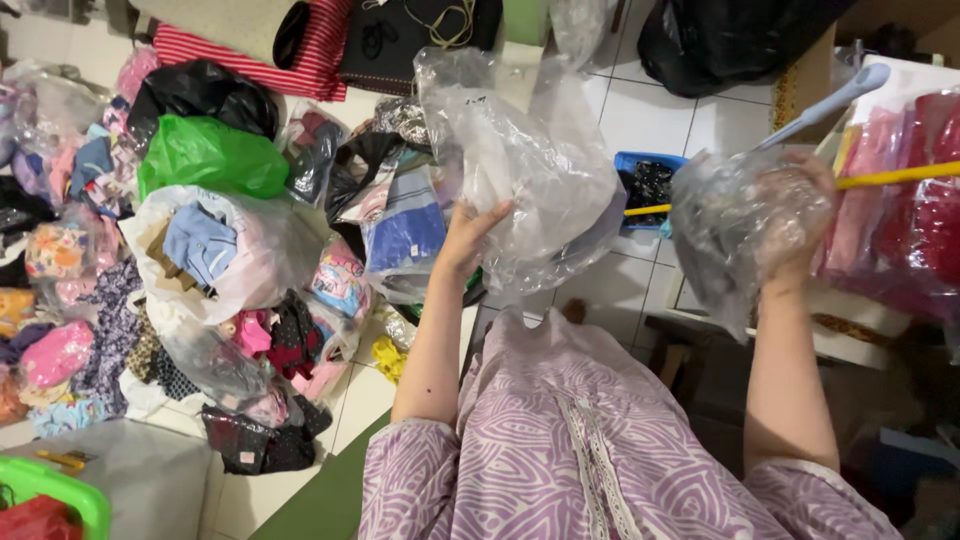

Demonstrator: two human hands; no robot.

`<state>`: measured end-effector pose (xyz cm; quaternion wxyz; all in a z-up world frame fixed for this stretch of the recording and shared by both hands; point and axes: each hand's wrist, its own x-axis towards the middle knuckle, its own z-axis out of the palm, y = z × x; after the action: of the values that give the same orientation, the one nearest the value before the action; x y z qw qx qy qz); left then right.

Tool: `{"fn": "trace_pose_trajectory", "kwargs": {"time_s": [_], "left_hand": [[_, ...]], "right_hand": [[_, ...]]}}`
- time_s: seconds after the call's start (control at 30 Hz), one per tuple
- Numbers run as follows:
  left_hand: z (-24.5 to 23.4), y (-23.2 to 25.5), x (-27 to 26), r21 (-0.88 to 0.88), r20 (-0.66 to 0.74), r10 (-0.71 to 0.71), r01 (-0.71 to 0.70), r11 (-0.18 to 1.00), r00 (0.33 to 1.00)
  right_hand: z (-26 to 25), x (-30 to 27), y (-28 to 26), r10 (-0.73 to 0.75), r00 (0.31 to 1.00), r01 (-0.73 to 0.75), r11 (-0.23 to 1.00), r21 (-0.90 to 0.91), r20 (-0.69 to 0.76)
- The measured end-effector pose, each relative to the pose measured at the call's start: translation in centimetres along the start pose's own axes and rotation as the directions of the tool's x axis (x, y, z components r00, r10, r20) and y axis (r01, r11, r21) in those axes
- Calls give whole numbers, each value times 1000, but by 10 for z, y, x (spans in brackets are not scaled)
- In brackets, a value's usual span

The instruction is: The person sorts through various items of clothing, removes them from plastic bags and bubble wrap, and places them into a black plastic bag on the floor.

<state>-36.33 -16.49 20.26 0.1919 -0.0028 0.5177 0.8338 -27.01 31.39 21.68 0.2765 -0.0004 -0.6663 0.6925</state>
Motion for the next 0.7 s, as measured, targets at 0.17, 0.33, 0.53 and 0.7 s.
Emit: {"fn": "trace_pose_trajectory", "kwargs": {"time_s": [0.17, 0.33, 0.53, 0.7], "left_hand": [[25, -4, 10, 242, -138, 49, -14, 970, 989], [55, -25, 22, 929, -199, 161, 133, 346, 967], [90, -43, 11, 849, 287, 237, -361, 386, 928], [112, -35, 33, 699, 590, 289, -656, 284, 754]], "right_hand": [[33, -15, -55, 178, 958, -107, 949, -295, 226], [105, -14, -75, 646, 728, -247, 557, -793, 227], [148, -12, -43, 609, 724, -84, 543, -836, 323], [133, -25, -4, 332, 772, 159, 725, -671, 542]]}}
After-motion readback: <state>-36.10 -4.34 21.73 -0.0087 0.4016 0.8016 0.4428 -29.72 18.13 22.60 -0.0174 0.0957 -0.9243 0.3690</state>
